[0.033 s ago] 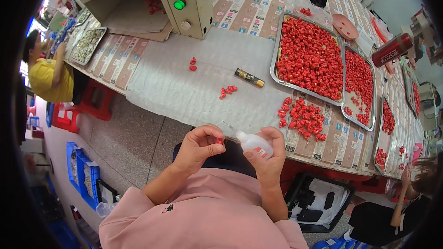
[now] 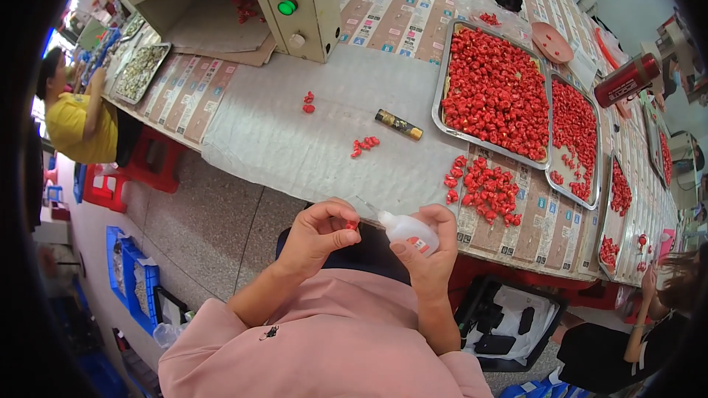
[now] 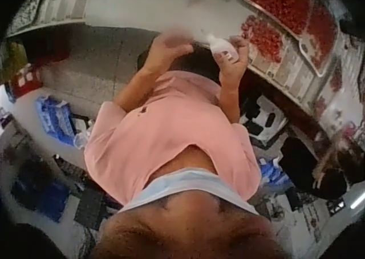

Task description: The person applies glue from a bottle to small red toy parts and then assembles them by hand at a factory workbench.

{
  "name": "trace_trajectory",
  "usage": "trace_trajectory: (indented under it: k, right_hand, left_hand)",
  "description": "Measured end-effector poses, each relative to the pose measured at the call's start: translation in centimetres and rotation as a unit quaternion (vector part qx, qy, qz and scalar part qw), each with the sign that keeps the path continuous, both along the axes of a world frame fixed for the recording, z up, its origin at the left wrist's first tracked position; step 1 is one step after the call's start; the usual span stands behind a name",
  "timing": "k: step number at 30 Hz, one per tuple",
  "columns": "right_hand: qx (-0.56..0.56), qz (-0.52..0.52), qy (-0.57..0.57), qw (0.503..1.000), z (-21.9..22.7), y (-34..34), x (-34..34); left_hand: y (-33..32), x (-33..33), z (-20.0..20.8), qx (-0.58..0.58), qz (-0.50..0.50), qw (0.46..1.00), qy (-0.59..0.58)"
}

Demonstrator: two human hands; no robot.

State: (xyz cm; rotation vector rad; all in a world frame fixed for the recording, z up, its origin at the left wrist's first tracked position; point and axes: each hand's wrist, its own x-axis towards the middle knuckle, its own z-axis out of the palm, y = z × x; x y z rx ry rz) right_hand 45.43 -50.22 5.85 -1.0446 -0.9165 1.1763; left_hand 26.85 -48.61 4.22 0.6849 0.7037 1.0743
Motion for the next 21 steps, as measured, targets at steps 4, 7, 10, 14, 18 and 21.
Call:
trace_trajectory:
  k: [4,7,10,14,18,21]
  right_hand:
    - [0.004,-0.027,0.013,1.000,-0.1,-0.2,0.4]
    - [0.002,-0.027,0.042,0.999,0.3,-0.5,0.7]
    - [0.027,-0.043,-0.008,0.999,0.3,-0.7,0.9]
    - [0.092,-0.042,-0.069,0.992,-0.3,-1.1,1.9]
    - [0.100,-0.054,-0.105,0.988,0.3,-1.5,1.8]
    - [0.094,-0.093,-0.116,0.984,0.8,-1.9,1.6]
  left_hand:
    - [0.1,0.4,1.1,-0.023,0.017,1.000,0.010]
    - [0.1,0.5,1.7,-0.099,0.021,0.994,-0.031]
    - [-0.1,0.3,1.0,-0.103,0.011,0.993,-0.064]
    - [-0.2,0.3,1.4,-0.109,-0.008,0.990,-0.086]
    - [-0.3,0.4,1.5,-0.128,-0.027,0.986,-0.100]
    - [-0.2,0.5,1.4,-0.129,-0.024,0.984,-0.120]
